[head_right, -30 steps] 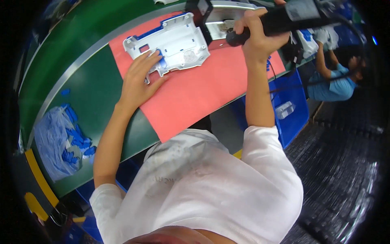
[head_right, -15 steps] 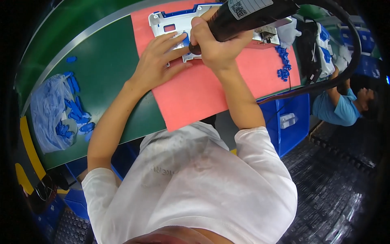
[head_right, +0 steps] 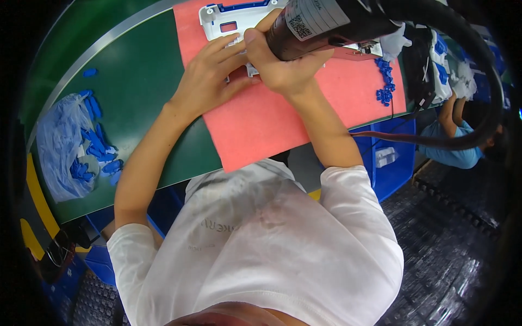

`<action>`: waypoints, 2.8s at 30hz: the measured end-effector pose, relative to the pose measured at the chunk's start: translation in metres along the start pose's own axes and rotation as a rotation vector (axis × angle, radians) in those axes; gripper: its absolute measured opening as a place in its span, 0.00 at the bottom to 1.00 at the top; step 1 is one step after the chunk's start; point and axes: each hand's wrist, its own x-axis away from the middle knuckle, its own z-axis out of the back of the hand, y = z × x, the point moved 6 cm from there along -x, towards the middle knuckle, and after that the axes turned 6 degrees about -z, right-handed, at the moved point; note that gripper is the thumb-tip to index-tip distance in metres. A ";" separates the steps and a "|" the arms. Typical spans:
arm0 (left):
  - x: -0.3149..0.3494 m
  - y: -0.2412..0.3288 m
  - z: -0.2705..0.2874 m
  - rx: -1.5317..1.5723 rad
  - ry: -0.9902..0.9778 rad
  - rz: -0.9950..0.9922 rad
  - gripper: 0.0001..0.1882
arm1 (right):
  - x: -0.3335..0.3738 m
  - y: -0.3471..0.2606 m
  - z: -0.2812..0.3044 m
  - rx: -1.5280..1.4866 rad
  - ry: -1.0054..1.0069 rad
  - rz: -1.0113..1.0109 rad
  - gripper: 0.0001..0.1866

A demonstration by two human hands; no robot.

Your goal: Assembling plastic components and securing them with an electric screwdriver at a factory workstation.

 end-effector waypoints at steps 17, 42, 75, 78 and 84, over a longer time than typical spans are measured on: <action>-0.008 0.008 0.006 -0.049 -0.007 -0.031 0.21 | -0.001 -0.007 0.013 -0.074 0.133 0.023 0.34; 0.019 -0.279 0.159 -0.729 0.202 0.588 0.26 | 0.071 0.003 0.122 0.420 0.302 -0.283 0.27; -0.103 -0.124 0.102 0.466 0.424 0.421 0.73 | 0.131 0.019 0.247 1.139 0.213 -0.570 0.10; -0.019 -0.097 0.067 0.553 0.445 0.442 0.79 | 0.124 0.023 0.239 1.107 0.186 -0.593 0.09; 0.033 -0.035 0.074 0.880 0.138 0.462 0.83 | 0.114 0.009 0.205 0.776 0.167 -0.554 0.11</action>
